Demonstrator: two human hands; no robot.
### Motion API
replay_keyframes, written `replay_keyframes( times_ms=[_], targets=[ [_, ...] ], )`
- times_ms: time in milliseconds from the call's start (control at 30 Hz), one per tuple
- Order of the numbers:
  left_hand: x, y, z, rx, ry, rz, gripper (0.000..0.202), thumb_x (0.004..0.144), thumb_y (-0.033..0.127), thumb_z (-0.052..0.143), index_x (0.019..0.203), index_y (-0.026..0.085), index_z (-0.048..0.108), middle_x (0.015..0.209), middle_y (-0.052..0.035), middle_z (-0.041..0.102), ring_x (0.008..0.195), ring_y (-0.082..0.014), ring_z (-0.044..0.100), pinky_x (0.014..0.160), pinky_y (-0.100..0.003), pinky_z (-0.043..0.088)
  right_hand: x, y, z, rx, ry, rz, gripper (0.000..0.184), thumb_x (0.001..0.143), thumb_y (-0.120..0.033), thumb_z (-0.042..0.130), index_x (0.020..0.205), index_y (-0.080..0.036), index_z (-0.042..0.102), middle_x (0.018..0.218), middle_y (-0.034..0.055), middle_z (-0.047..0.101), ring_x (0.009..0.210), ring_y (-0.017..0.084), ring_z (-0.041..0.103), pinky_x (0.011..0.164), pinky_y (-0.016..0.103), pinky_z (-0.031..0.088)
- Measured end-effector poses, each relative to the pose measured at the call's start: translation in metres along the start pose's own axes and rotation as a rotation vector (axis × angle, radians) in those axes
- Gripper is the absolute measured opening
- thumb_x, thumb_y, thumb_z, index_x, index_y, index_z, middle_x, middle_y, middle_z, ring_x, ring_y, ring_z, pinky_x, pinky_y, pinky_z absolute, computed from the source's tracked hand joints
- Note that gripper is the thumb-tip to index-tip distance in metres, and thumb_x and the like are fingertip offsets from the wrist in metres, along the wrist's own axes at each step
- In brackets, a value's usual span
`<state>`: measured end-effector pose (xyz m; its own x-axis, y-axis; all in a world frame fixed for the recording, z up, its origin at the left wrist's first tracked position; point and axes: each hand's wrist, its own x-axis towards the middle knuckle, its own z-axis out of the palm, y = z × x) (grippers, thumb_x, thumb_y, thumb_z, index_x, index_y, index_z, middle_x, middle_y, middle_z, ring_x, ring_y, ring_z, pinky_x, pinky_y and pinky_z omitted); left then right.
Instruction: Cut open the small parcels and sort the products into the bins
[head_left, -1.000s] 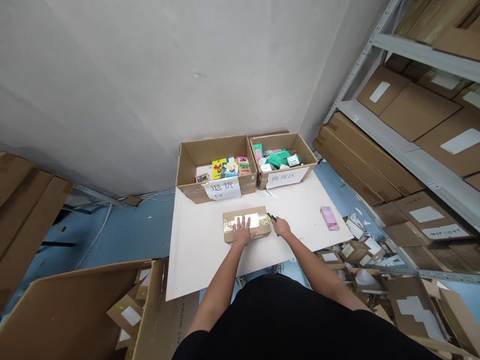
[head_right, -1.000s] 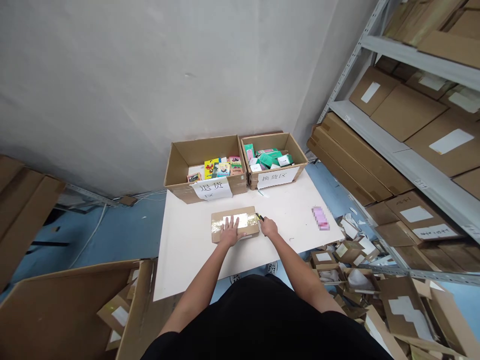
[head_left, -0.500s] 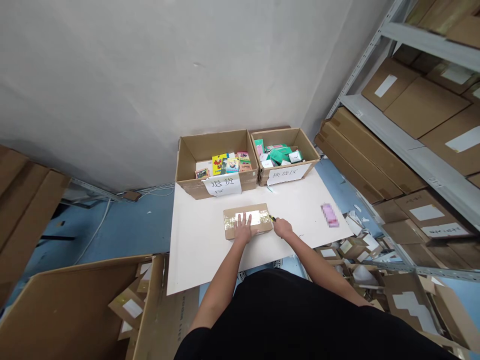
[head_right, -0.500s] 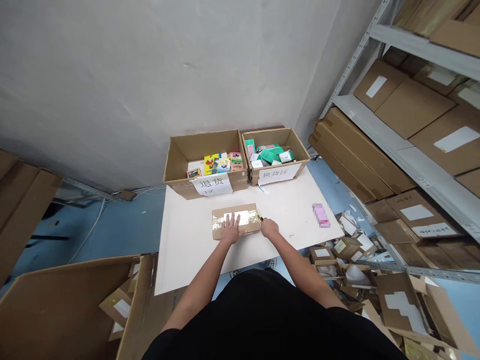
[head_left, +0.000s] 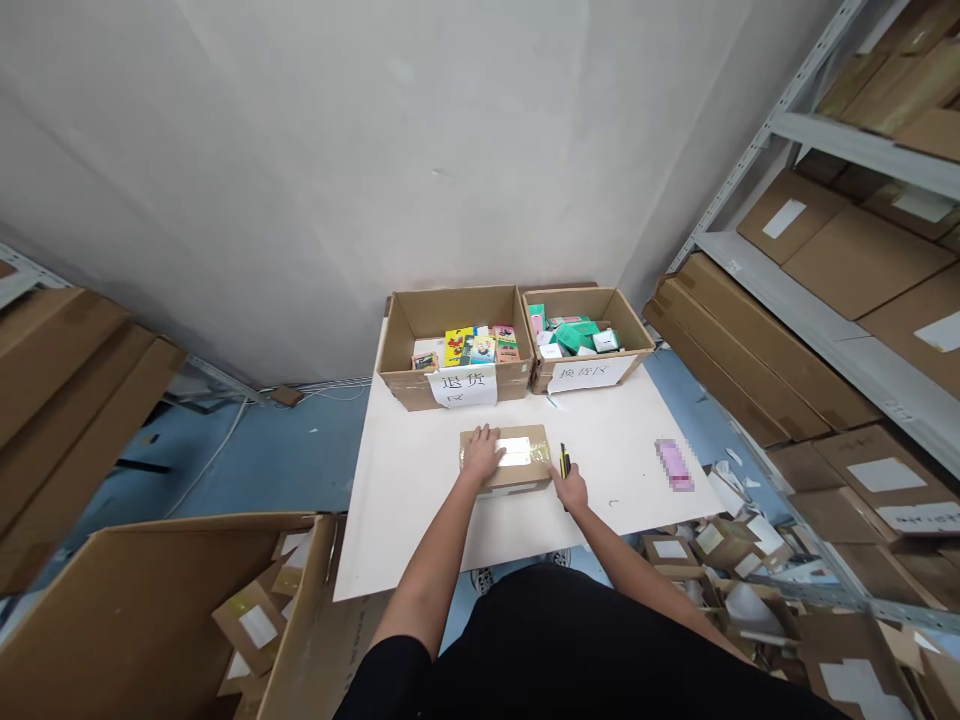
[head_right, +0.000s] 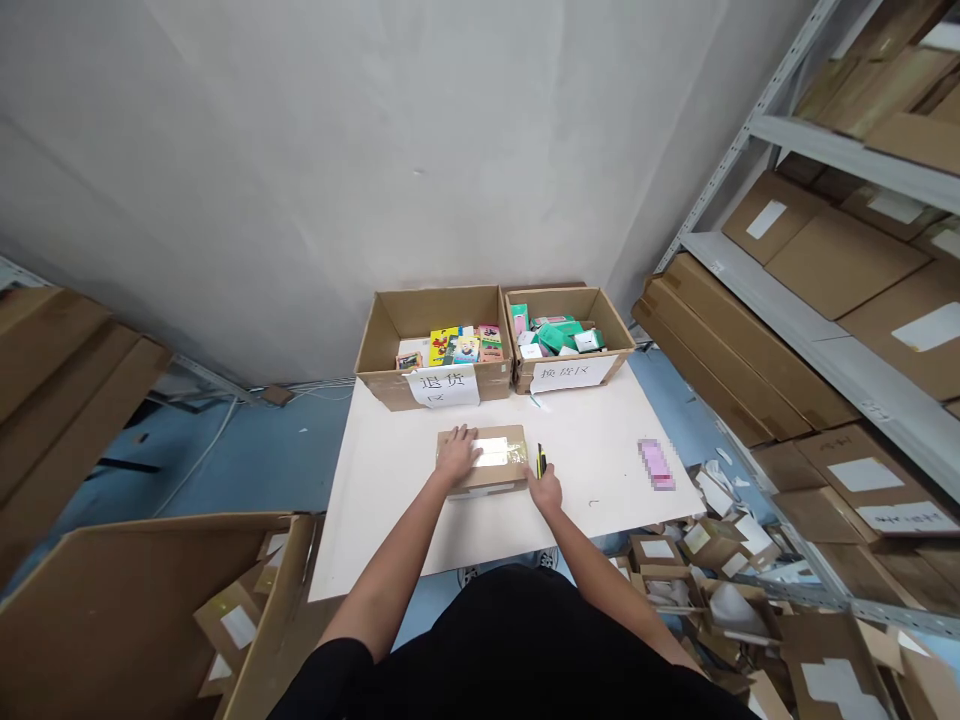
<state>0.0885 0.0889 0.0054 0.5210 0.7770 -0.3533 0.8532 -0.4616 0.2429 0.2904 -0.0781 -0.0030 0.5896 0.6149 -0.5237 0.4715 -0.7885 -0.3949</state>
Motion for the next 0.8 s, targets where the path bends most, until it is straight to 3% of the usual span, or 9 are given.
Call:
replay_keyframes(
  times_ms=[100,167,267,333,467,533,600,700,800],
  targets=[
    [-0.004,-0.023,-0.006,0.029,-0.037,-0.069,0.073,0.105,0.053,0.036,0.169,0.021,0.028,0.178,-0.0112,0.024,0.165,-0.0328,0.014,0.130,-0.048,0.019,0.010,-0.019,0.018,0.015,-0.028,0.020,0.066,0.095,-0.074,0.057,0.131,-0.019,0.050,0.123,0.0193,0.074,0.112,0.031,0.074,0.080,0.033,0.055],
    [-0.015,-0.030,0.000,0.038,-0.011,-0.149,0.074,0.105,0.055,0.032,0.170,0.021,0.025,0.177,-0.0121,0.024,0.164,-0.0347,0.015,0.129,-0.050,0.020,0.025,-0.037,0.020,0.035,-0.042,0.032,0.071,0.093,-0.075,0.059,0.134,-0.018,0.049,0.126,0.0200,0.073,0.116,0.030,0.073,0.083,0.033,0.055],
    [-0.039,-0.027,0.013,0.060,0.056,-0.324,0.074,0.105,0.054,0.029,0.167,0.014,0.031,0.168,-0.0219,0.040,0.153,-0.0405,0.038,0.120,-0.053,0.035,0.056,-0.079,0.016,0.030,-0.004,0.028,0.074,0.092,-0.075,0.061,0.136,-0.017,0.048,0.126,0.0211,0.073,0.118,0.030,0.072,0.084,0.032,0.056],
    [-0.055,-0.019,0.020,0.046,0.037,-0.365,0.072,0.105,0.053,0.029,0.159,0.008,0.044,0.150,-0.0264,0.058,0.134,-0.0397,0.057,0.109,-0.051,0.046,0.075,-0.112,0.010,-0.006,0.013,-0.001,0.068,0.096,-0.071,0.059,0.135,-0.017,0.047,0.125,0.0211,0.073,0.117,0.031,0.072,0.085,0.033,0.055],
    [-0.068,-0.009,0.017,-0.014,-0.050,-0.281,0.059,0.107,0.043,0.026,0.124,0.013,0.074,0.120,-0.0202,0.072,0.112,-0.0335,0.069,0.097,-0.046,0.053,0.096,-0.154,-0.003,-0.061,0.000,-0.147,0.052,0.098,-0.058,0.065,0.130,-0.021,0.049,0.124,0.0182,0.074,0.116,0.031,0.072,0.087,0.033,0.053],
    [-0.061,-0.011,0.007,-0.015,0.018,-0.244,0.053,0.107,0.037,0.028,0.125,0.017,0.074,0.130,-0.0180,0.070,0.121,-0.0323,0.066,0.100,-0.045,0.052,0.093,-0.148,-0.008,-0.024,0.019,-0.159,0.053,0.098,-0.059,0.065,0.130,-0.020,0.049,0.123,0.0176,0.074,0.116,0.032,0.072,0.086,0.033,0.053],
    [-0.046,-0.015,-0.004,-0.026,0.076,-0.150,0.050,0.105,0.037,0.035,0.142,0.021,0.064,0.153,-0.0141,0.059,0.139,-0.0306,0.054,0.110,-0.043,0.049,0.079,-0.125,-0.005,0.025,0.050,-0.133,0.058,0.098,-0.066,0.060,0.132,-0.020,0.048,0.124,0.0176,0.074,0.115,0.032,0.072,0.084,0.033,0.054],
    [-0.024,-0.023,-0.011,-0.046,-0.003,0.039,0.060,0.104,0.043,0.040,0.162,0.027,0.043,0.175,-0.0045,0.031,0.161,-0.0271,0.026,0.124,-0.043,0.037,0.042,-0.074,0.017,0.051,-0.014,-0.098,0.067,0.094,-0.073,0.060,0.133,-0.021,0.047,0.124,0.0164,0.074,0.113,0.030,0.073,0.084,0.032,0.055],
    [-0.017,-0.026,-0.004,-0.037,-0.076,0.044,0.065,0.105,0.045,0.033,0.169,0.033,0.026,0.180,0.0001,0.016,0.166,-0.0262,0.012,0.128,-0.053,0.027,0.012,-0.039,0.043,0.038,-0.131,-0.081,0.067,0.088,-0.073,0.067,0.128,-0.022,0.051,0.121,0.0138,0.075,0.111,0.028,0.074,0.085,0.031,0.055]
  ],
)
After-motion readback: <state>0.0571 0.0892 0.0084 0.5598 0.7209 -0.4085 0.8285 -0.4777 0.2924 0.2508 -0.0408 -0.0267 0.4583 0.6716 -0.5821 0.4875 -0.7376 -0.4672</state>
